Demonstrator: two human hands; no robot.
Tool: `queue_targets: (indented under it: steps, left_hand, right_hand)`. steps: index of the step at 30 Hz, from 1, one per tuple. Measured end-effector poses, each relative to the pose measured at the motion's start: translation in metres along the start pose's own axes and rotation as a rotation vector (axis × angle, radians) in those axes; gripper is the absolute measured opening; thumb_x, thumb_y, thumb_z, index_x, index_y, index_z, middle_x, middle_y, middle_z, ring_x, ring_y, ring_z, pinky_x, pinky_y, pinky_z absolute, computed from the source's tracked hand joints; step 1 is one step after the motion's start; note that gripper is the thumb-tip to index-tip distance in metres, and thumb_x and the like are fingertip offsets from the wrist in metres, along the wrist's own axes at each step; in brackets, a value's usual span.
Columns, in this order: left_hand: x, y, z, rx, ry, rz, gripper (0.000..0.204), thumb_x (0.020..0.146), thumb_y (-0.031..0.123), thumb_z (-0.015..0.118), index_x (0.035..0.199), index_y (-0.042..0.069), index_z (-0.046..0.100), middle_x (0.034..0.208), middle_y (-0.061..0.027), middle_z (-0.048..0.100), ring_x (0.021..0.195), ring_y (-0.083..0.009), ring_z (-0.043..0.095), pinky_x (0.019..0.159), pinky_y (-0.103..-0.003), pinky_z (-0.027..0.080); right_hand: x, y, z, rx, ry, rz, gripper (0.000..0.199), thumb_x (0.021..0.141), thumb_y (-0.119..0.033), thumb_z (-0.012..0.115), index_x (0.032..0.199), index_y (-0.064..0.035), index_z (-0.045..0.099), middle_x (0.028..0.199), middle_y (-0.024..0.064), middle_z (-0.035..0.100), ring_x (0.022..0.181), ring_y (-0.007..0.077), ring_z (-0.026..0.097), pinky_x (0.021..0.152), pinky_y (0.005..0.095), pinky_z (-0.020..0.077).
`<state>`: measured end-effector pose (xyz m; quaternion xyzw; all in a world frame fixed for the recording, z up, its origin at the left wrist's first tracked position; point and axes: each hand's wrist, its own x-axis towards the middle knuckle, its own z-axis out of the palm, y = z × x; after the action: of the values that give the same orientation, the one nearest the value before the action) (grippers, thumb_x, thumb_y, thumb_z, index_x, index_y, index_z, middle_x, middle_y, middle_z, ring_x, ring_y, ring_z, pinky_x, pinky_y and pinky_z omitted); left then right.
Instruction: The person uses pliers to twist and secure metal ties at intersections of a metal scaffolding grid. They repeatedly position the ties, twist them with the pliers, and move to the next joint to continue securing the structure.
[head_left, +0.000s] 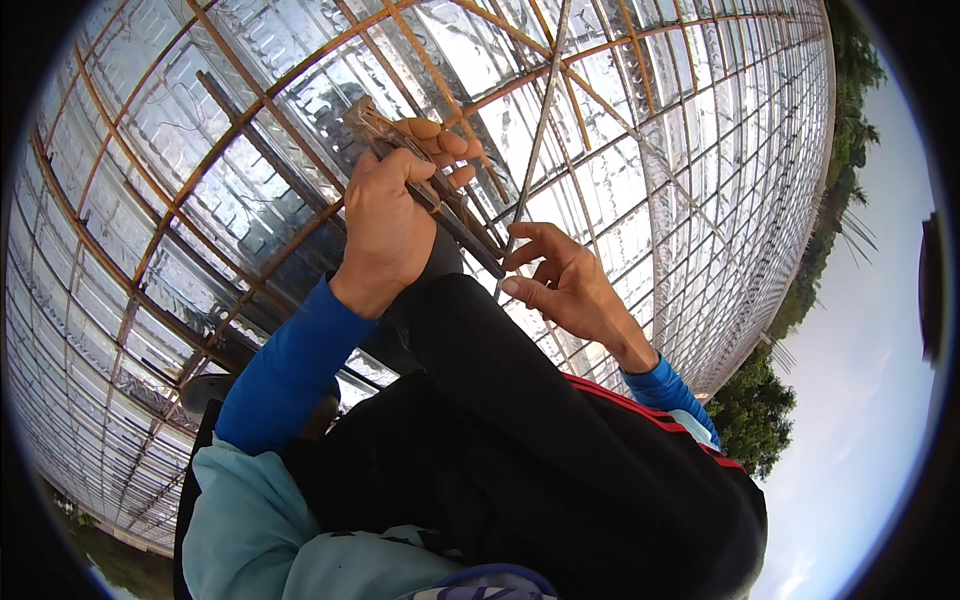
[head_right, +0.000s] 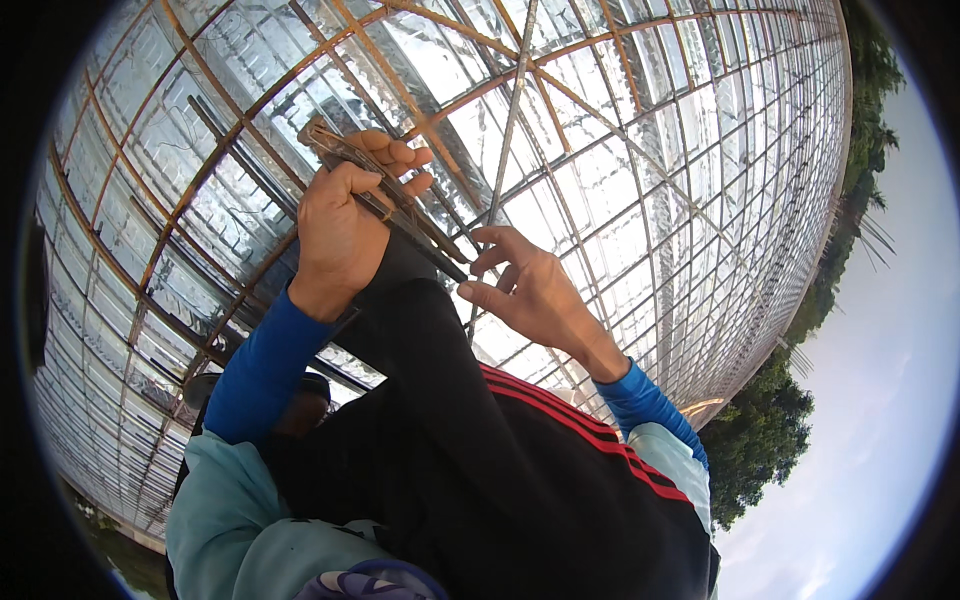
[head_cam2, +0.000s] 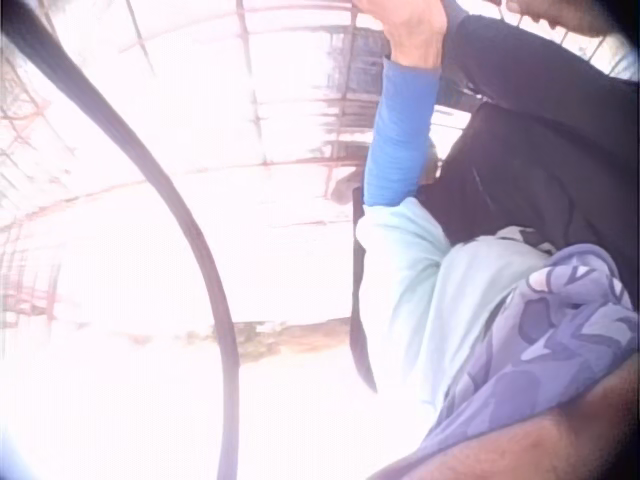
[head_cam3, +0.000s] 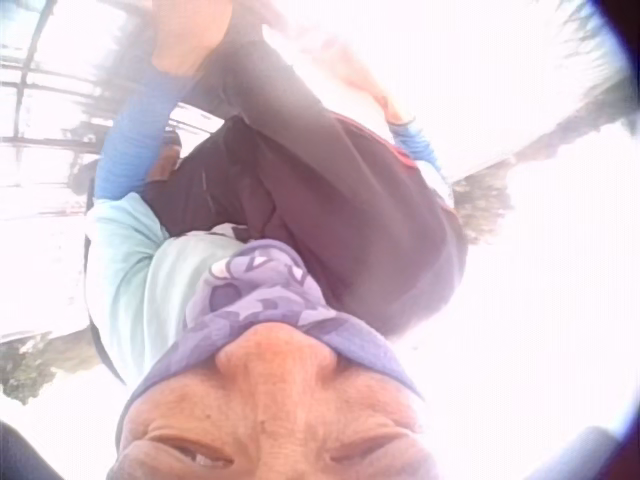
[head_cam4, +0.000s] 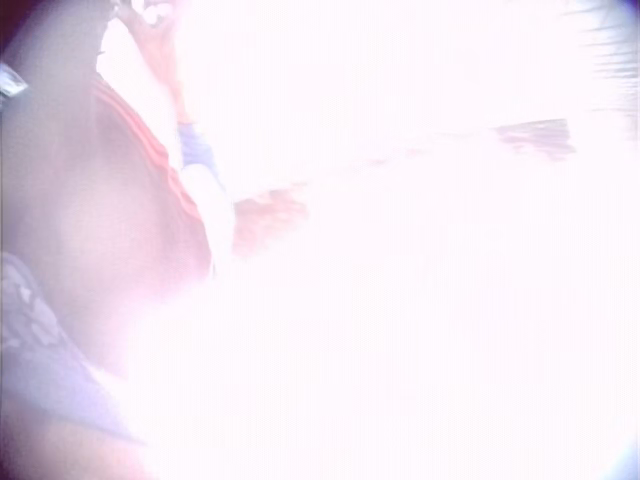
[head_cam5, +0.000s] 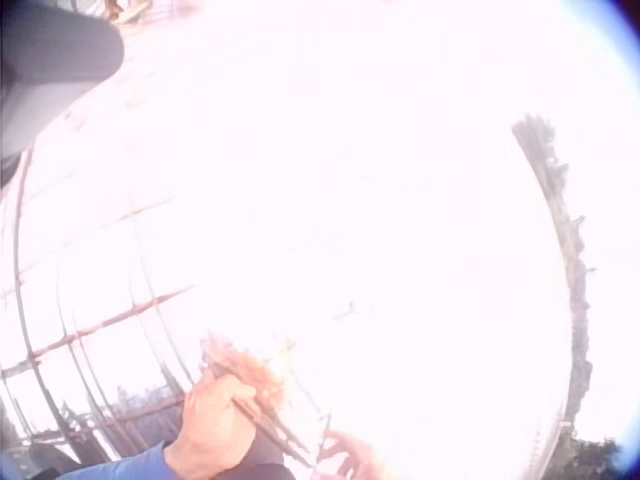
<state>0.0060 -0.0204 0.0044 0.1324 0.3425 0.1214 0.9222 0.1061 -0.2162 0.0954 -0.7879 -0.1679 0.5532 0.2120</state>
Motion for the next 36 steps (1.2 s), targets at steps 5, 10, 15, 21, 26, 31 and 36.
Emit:
queue_targets:
  steps: [5, 10, 15, 21, 26, 31, 36]
  left_hand:
    - [0.0, 0.013, -0.013, 0.087, -0.024, -0.118, 0.043, 0.085, -0.003, 0.041, 0.124, 0.001, 0.058, 0.124, -0.0197, 0.069, 0.124, -0.0353, 0.064, 0.108, -0.056, 0.05]
    - [0.006, 0.018, -0.017, 0.285, -0.003, -0.118, 0.047, 0.085, -0.005, 0.041, 0.128, 0.001, 0.058, 0.122, -0.0172, 0.069, 0.124, -0.034, 0.065, 0.104, -0.052, 0.053]
    - [0.009, 0.032, -0.011, 0.581, -0.106, -0.047, 0.033, 0.1, 0.004, 0.053, 0.132, 0.0, 0.059, 0.115, -0.0098, 0.068, 0.116, -0.0258, 0.07, 0.091, -0.039, 0.059]
    - [0.014, 0.088, -0.016, 0.7, -0.054, -0.129, 0.043, 0.103, 0.01, 0.06, 0.143, -0.003, 0.053, 0.11, -0.0078, 0.061, 0.101, -0.0247, 0.074, 0.084, -0.038, 0.063]
    - [0.003, 0.14, -0.025, 1.311, 0.125, 0.002, 0.027, 0.099, 0.013, 0.067, 0.115, -0.004, 0.055, 0.089, -0.012, 0.064, 0.078, -0.0256, 0.072, 0.068, -0.037, 0.06]
    - [-0.01, 0.154, -0.062, 2.018, 0.012, 0.321, 0.024, 0.097, 0.011, 0.069, 0.107, -0.004, 0.053, 0.09, -0.0248, 0.065, 0.083, -0.0453, 0.067, 0.074, -0.052, 0.053]
    - [-0.012, 0.144, -0.063, 2.351, -0.015, 0.469, 0.026, 0.092, 0.016, 0.071, 0.104, -0.001, 0.055, 0.099, -0.0249, 0.065, 0.096, -0.0439, 0.065, 0.082, -0.054, 0.052]
  right_hand:
    - [0.004, -0.024, -0.021, -0.281, -0.019, -0.014, 0.024, 0.101, -0.012, 0.072, 0.122, -0.0019, 0.071, 0.089, 0.0122, 0.076, 0.076, 0.0119, 0.072, 0.068, 0.0326, 0.0571]
    - [-0.006, -0.039, -0.062, -0.088, 0.049, -0.251, 0.012, 0.102, -0.008, 0.067, 0.103, 0.0019, 0.073, 0.088, 0.012, 0.075, 0.081, 0.0177, 0.069, 0.074, 0.0327, 0.0538]
    - [-0.01, -0.048, -0.092, 0.137, 0.272, -0.232, 0.022, 0.108, -0.018, 0.063, 0.106, -0.0002, 0.076, 0.08, 0.0008, 0.067, 0.063, 0.0042, 0.046, 0.058, 0.0244, 0.0353]
    - [0.024, -0.061, -0.085, 0.469, 0.497, -0.531, 0.03, 0.113, -0.024, 0.054, 0.114, 0.002, 0.07, 0.059, -0.0098, 0.039, 0.05, 0.0004, 0.029, 0.045, 0.0217, 0.02]
    - [0.046, -0.038, -0.087, 0.3, 0.482, -0.369, 0.027, 0.113, -0.022, 0.055, 0.12, -0.0015, 0.071, 0.062, -0.0104, 0.038, 0.051, 0.0007, 0.027, 0.046, 0.0214, 0.0208]
    - [0.051, -0.031, -0.045, 0.238, 0.459, -0.291, 0.027, 0.109, -0.024, 0.063, 0.112, -0.0007, 0.076, 0.078, -0.0036, 0.061, 0.065, 0.004, 0.041, 0.059, 0.0238, 0.0357]
    - [0.056, -0.026, -0.029, 0.076, 0.479, -0.37, 0.026, 0.108, -0.022, 0.063, 0.114, 0.0009, 0.075, 0.09, 0.0077, 0.073, 0.08, 0.0126, 0.061, 0.073, 0.03, 0.0499]
